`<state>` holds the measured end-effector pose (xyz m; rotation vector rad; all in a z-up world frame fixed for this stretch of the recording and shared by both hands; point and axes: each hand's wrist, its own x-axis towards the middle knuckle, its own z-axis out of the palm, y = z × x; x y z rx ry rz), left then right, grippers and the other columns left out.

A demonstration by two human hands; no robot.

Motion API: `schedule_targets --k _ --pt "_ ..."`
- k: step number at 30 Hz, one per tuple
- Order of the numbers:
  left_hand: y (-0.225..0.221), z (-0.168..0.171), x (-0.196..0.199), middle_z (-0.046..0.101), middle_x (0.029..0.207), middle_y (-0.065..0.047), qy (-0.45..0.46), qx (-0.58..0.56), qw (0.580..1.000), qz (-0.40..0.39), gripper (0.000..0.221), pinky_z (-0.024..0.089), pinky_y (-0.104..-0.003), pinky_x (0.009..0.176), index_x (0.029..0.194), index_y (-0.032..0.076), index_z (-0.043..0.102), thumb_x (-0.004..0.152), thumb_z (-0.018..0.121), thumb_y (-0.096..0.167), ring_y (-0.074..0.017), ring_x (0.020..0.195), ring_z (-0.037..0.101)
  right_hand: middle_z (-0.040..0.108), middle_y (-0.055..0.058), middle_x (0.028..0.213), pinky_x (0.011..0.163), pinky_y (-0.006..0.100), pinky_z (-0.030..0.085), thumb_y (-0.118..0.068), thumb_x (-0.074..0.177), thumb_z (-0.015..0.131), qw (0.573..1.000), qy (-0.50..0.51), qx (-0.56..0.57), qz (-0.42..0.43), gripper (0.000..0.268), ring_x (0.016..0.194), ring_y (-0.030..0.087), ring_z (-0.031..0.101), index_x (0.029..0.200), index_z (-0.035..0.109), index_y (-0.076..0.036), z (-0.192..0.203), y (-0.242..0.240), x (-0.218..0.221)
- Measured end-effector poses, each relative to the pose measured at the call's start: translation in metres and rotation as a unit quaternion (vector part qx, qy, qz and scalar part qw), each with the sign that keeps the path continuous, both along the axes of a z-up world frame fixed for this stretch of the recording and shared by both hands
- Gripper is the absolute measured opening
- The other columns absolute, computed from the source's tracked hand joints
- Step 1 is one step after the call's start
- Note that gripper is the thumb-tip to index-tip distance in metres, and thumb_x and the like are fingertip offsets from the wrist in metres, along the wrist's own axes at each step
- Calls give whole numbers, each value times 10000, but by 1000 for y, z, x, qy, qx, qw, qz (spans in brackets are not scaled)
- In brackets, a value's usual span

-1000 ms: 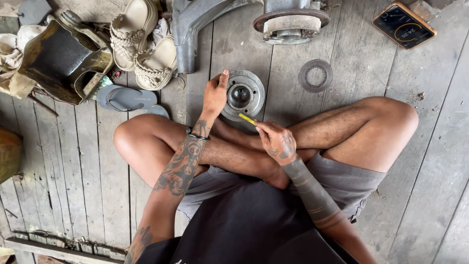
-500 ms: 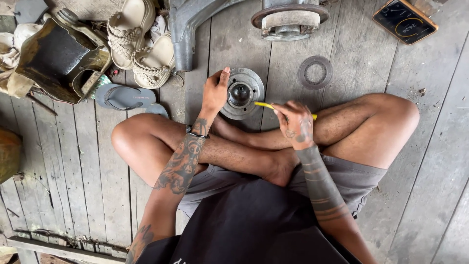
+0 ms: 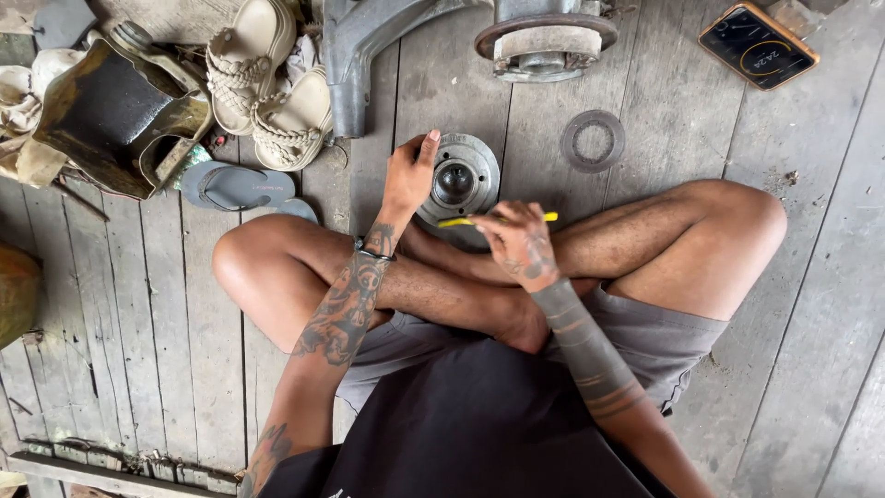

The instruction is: A person sitting on a wooden floor inspects and marks a motorcycle engine component using a small yellow tool.

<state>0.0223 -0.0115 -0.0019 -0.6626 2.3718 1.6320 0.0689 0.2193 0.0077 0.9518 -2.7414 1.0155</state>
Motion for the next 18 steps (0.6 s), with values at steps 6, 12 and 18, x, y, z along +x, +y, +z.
schedule_targets --k 6,12,18 --pt "7 20 4 695 795 -200 -5 -2 1000 21 548 494 -532 822 1022 81 756 1023 433 525 -420 901 697 615 4 824 795 359 434 -206 940 691 997 -22 28 -72 188 851 232 655 1069 782 -307 -5 51 -14" --pt "5 17 7 651 725 -149 -8 8 1000 28 529 504 -485 789 990 65 753 1045 425 478 -332 819 680 617 -15 794 795 345 443 -238 936 671 1000 -12 -3 -22 123 834 213 659 954 771 -308 6 -16 9" --pt "11 22 7 628 696 -145 -13 3 999 44 525 470 -490 764 880 84 711 1034 435 504 -334 776 648 624 -13 767 776 369 441 -165 907 710 997 -56 17 -57 191 794 240 658 1021 782 -301 3 41 -16"
